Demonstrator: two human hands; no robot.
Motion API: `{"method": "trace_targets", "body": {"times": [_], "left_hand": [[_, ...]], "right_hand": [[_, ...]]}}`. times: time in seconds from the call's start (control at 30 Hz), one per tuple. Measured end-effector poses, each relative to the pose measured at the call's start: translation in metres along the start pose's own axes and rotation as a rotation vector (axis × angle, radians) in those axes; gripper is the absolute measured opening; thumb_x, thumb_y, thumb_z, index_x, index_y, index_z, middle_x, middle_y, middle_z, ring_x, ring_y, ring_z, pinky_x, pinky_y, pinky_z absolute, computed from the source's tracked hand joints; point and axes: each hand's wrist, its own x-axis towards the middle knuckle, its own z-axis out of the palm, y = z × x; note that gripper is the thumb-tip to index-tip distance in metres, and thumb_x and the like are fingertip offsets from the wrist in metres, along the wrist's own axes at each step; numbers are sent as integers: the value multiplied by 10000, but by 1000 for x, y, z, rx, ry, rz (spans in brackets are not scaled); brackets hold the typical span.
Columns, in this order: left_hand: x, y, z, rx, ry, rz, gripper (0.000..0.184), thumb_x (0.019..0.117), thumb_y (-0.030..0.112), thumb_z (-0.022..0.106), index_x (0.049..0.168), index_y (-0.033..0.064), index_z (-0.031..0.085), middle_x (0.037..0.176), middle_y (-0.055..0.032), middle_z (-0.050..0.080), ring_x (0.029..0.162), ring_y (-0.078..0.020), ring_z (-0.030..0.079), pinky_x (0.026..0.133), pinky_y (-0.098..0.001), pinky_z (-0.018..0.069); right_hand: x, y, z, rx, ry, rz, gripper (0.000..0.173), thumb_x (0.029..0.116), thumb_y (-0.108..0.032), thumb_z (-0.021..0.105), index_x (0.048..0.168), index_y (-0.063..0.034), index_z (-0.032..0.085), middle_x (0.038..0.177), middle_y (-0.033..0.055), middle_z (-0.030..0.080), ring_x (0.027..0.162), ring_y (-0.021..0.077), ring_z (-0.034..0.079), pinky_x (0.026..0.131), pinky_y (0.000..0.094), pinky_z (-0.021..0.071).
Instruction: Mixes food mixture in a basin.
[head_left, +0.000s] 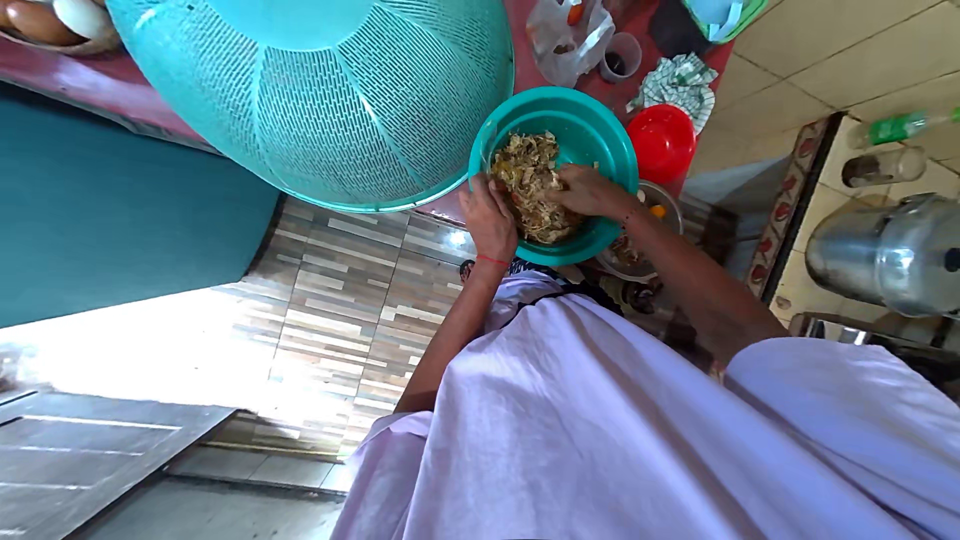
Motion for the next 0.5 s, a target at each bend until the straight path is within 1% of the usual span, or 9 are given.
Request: {"method": "trace_targets", "body": {"times": [0.07, 0.1, 0.17, 0.2, 0.23, 0.27, 0.33, 0.43, 0.5], "left_hand": [[0, -1, 1, -4, 17, 16, 303, 1080, 119, 408, 1215, -85, 587, 1022, -278, 665, 985, -450, 637, 887, -513, 512], [0, -1, 1, -5, 17, 16, 302, 1081, 121, 408, 1217, -80, 587, 1022, -276, 664, 984, -446, 637, 886, -509, 512], [0, 0, 1, 0, 6, 5, 308, 1083, 125, 406, 1228, -82, 583, 1029, -276, 661, 992, -447, 633, 896, -508, 510], [0, 0, 1, 6, 0, 1, 312, 1083, 123, 404, 1234, -84, 582, 1032, -278, 662, 995, -449, 633, 898, -510, 511], [0, 0, 1, 10, 2, -1, 314, 1084, 121, 404, 1237, -86, 584, 1029, -281, 663, 991, -451, 636, 893, -512, 513], [1, 0, 2, 10, 1, -5, 318, 1085, 122, 403, 1242, -87, 584, 1031, -286, 662, 991, -450, 639, 891, -513, 516], [1, 0, 3, 10, 3, -13, 323, 1087, 129, 396, 1244, -85, 579, 1035, -281, 655, 988, -440, 636, 892, -506, 514], [1, -2, 3, 18, 5, -18, 332, 1095, 147, 386, 1254, -74, 577, 1070, -275, 648, 1022, -424, 631, 920, -491, 508], [2, -1, 2, 26, 11, -15, 332, 1095, 148, 389, 1251, -78, 576, 1072, -283, 647, 1022, -431, 636, 914, -497, 511]], "right_hand": [[1, -5, -5, 10, 27, -23, 285, 999, -215, 639, 1140, 22, 710, 1123, 245, 701, 1117, 418, 655, 978, 616, 485], [5, -7, -4, 14, 65, -31, 246, 976, -171, 650, 1155, -19, 726, 1092, 223, 720, 1075, 407, 677, 942, 614, 506], [18, -12, 5, 30, 103, 7, 412, 944, -292, 732, 1304, -97, 691, 1220, 210, 702, 1162, 408, 654, 992, 618, 494], [27, -16, 14, 12, 81, 59, 619, 903, -392, 772, 1439, -135, 597, 1378, 224, 621, 1277, 434, 583, 1045, 642, 455], [36, -22, 23, 3, 29, 138, 814, 875, -434, 790, 1565, -177, 445, 1535, 237, 471, 1380, 481, 466, 1064, 692, 408], [44, -29, 33, -1, -13, 213, 927, 859, -404, 794, 1629, -208, 316, 1639, 224, 322, 1446, 517, 357, 1059, 742, 372], [50, -41, 45, -27, -43, 307, 941, 887, -321, 754, 1655, -183, 228, 1711, 179, 169, 1480, 540, 271, 1031, 785, 332], [51, -42, 52, -101, -5, 282, 786, 892, -288, 739, 1577, -101, 401, 1645, 207, 311, 1427, 512, 371, 981, 733, 422], [49, -37, 48, -110, 6, 219, 678, 909, -265, 719, 1504, -31, 491, 1572, 241, 417, 1415, 485, 416, 1031, 682, 432]]}}
